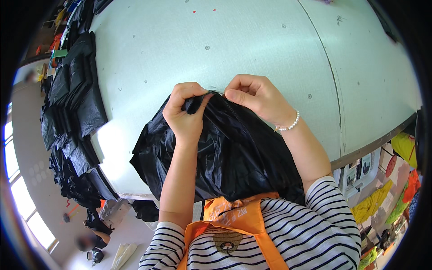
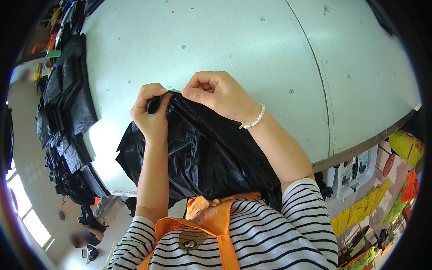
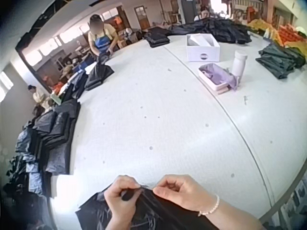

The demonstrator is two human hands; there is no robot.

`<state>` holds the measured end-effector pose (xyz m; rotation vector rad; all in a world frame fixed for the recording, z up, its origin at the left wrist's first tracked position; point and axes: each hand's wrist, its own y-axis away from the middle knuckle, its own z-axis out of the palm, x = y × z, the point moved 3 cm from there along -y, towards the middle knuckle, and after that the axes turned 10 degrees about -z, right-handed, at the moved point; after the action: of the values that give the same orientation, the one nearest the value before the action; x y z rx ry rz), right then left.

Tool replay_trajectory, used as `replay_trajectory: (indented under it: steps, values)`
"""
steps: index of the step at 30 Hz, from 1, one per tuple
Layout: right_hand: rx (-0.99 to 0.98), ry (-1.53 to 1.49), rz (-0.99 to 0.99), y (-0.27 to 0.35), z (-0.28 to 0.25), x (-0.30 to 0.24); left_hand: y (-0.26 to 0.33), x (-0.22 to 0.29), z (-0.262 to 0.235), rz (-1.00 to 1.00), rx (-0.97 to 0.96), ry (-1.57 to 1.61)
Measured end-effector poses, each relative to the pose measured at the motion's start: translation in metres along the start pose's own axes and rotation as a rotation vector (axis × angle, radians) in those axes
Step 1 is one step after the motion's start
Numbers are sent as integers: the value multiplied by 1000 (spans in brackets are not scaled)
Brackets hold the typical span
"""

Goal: The person trims excess threads and loose edges from a black jacket using small scissors. The person repeatedly lifts, folds, and repositions the jacket to access different seams and edges, then snips small protrusions.

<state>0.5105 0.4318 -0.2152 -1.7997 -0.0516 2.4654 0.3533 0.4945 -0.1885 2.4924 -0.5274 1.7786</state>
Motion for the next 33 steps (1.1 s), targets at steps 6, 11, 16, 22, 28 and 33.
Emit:
replay_trajectory:
  steps: [6, 11, 16, 22, 28, 33]
  values:
    - [71, 17, 94, 0, -5, -5, 1, -1, 0, -6, 7, 18]
    - [107, -45, 57, 7, 6, 8, 5, -8, 5, 2, 68, 54]
    - [121, -13, 49, 9, 13, 7, 8, -12, 6, -17, 94, 75]
    - [283, -117, 29, 16, 15, 11, 15, -4, 2, 5, 134, 72]
    - [191, 249, -15, 47, 68, -18, 73, 8, -20, -235, 436, -13]
    - [-171, -16, -98, 96, 183, -26, 194, -28, -56, -700, 186, 1049]
